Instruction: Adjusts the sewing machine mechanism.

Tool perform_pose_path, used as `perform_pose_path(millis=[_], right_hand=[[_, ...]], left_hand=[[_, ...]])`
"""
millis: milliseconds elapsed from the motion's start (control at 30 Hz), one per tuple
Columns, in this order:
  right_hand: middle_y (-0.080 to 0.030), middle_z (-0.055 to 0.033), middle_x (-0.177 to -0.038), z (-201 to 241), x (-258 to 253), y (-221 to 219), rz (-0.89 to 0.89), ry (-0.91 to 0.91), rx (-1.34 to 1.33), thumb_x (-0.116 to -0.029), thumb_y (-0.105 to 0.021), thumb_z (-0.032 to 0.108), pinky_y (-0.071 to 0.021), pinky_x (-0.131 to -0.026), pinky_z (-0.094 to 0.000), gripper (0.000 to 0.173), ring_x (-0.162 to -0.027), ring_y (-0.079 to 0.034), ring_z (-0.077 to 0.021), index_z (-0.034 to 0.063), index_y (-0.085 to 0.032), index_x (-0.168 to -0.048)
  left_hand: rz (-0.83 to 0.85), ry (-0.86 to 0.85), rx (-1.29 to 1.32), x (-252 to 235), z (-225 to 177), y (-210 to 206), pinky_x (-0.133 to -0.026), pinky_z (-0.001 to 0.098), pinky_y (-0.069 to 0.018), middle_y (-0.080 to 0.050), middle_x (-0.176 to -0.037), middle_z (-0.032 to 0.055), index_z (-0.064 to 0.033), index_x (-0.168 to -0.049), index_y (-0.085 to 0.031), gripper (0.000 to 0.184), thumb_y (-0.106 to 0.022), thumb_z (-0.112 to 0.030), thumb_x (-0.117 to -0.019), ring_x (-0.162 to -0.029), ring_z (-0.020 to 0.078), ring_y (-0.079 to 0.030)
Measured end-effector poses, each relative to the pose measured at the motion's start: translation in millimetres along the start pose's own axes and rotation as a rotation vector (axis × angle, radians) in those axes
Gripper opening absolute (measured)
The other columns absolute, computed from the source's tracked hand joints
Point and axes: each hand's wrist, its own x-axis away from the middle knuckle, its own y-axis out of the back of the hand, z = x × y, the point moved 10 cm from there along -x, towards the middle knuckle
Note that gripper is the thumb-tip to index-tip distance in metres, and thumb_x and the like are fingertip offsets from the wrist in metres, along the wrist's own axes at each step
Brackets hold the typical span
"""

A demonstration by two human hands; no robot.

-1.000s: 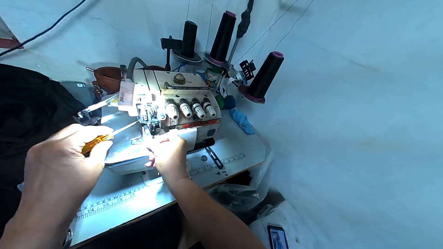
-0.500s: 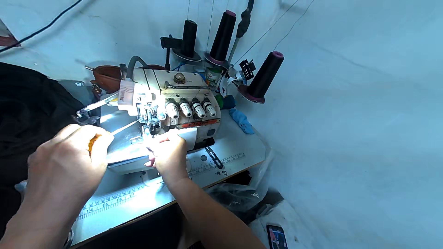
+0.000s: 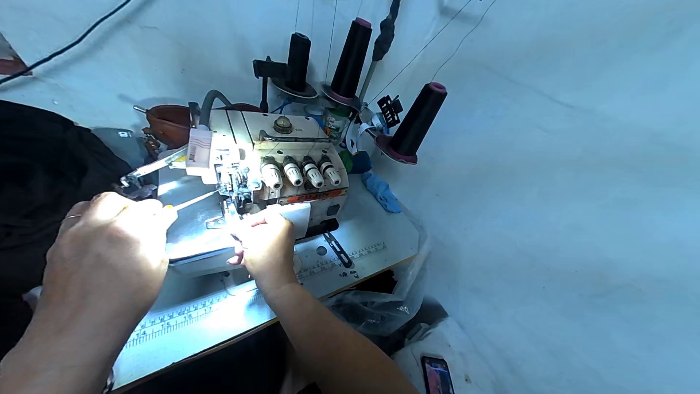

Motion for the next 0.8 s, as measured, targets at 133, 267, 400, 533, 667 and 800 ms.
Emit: perform_pose_path(millis=[133, 267, 400, 533, 667, 800], right_hand=[[-0.062, -0.0092, -0.063, -1.1, -0.2, -0.5, 0.003, -0.017, -0.002, -0.0962, -0.067, 0.003, -0.0551, -0.044, -0.0289, 0.007, -0.045, -0.060, -0.0129, -0.0001, -0.061, -0.093], [-0.061, -0.0091, -0.063, -1.0, -0.3, -0.3, -0.003, -0.013, -0.007, -0.0957, -0.067, 0.003, -0.0551, -0.044, -0.0291, 0.008, -0.045, -0.060, -0.0131, 0.0000, -0.061, -0.092], [-0.061, -0.0095, -0.062, -0.8, 0.1, -0.1, -0.004, -0.013, 0.002, -0.0959, -0.068, 0.004, -0.0558, -0.044, -0.0294, 0.009, -0.044, -0.060, -0.0131, 0.0000, -0.061, -0.092], [-0.062, -0.0091, -0.062, -0.9, 0.3, -0.2, -0.001, -0.012, 0.008, -0.0958, -0.068, 0.004, -0.0556, -0.044, -0.0293, 0.009, -0.044, -0.060, -0.0131, 0.0002, -0.061, -0.092], [-0.062, -0.0089, -0.065, -0.4, 0.3, -0.7, 0.008, -0.016, 0.017, -0.0966, -0.068, 0.005, -0.0558, -0.046, -0.0291, 0.009, -0.046, -0.060, -0.0126, 0.0001, -0.061, -0.094], [-0.062, -0.0093, -0.065, 0.8, 0.5, 0.6, -0.001, -0.008, 0.014, -0.0963, -0.068, 0.004, -0.0561, -0.046, -0.0293, 0.008, -0.046, -0.061, -0.0133, 0.0001, -0.061, -0.094]], left_hand=[[0.068, 0.087, -0.021, -0.8, 5.5, -3.1, -0.079, 0.0718, -0.0464, -0.066, -0.103, 0.0317, 0.0088, -0.108, -0.067, 0.028, -0.047, -0.011, -0.1070, -0.097, 0.0538, -0.064], [0.042, 0.098, 0.009, -0.2, 5.9, -0.1, -0.081, 0.0709, -0.0463, -0.066, -0.105, 0.0316, 0.0082, -0.109, -0.068, 0.029, -0.048, -0.013, -0.1066, -0.100, 0.0527, -0.064], [-0.010, 0.037, 0.015, -0.2, 5.9, -1.4, -0.088, 0.0681, -0.0454, -0.064, -0.106, 0.0320, 0.0096, -0.107, -0.065, 0.022, -0.049, -0.006, -0.1022, -0.104, 0.0530, -0.062], [-0.002, 0.033, 0.046, 1.9, 6.9, -2.3, -0.087, 0.0680, -0.0456, -0.064, -0.107, 0.0315, 0.0097, -0.108, -0.066, 0.024, -0.051, -0.008, -0.1027, -0.103, 0.0517, -0.062], [0.013, -0.008, 0.032, 0.3, 0.6, 0.6, -0.096, 0.0662, -0.0447, -0.064, -0.108, 0.0324, 0.0113, -0.114, -0.066, 0.034, -0.045, -0.014, -0.1063, -0.107, 0.0520, -0.061], [0.093, -0.002, -0.005, -4.6, 2.4, 0.0, -0.084, 0.0684, -0.0475, -0.066, -0.100, 0.0292, 0.0080, -0.106, -0.070, 0.028, -0.048, -0.009, -0.1060, -0.097, 0.0506, -0.064]])
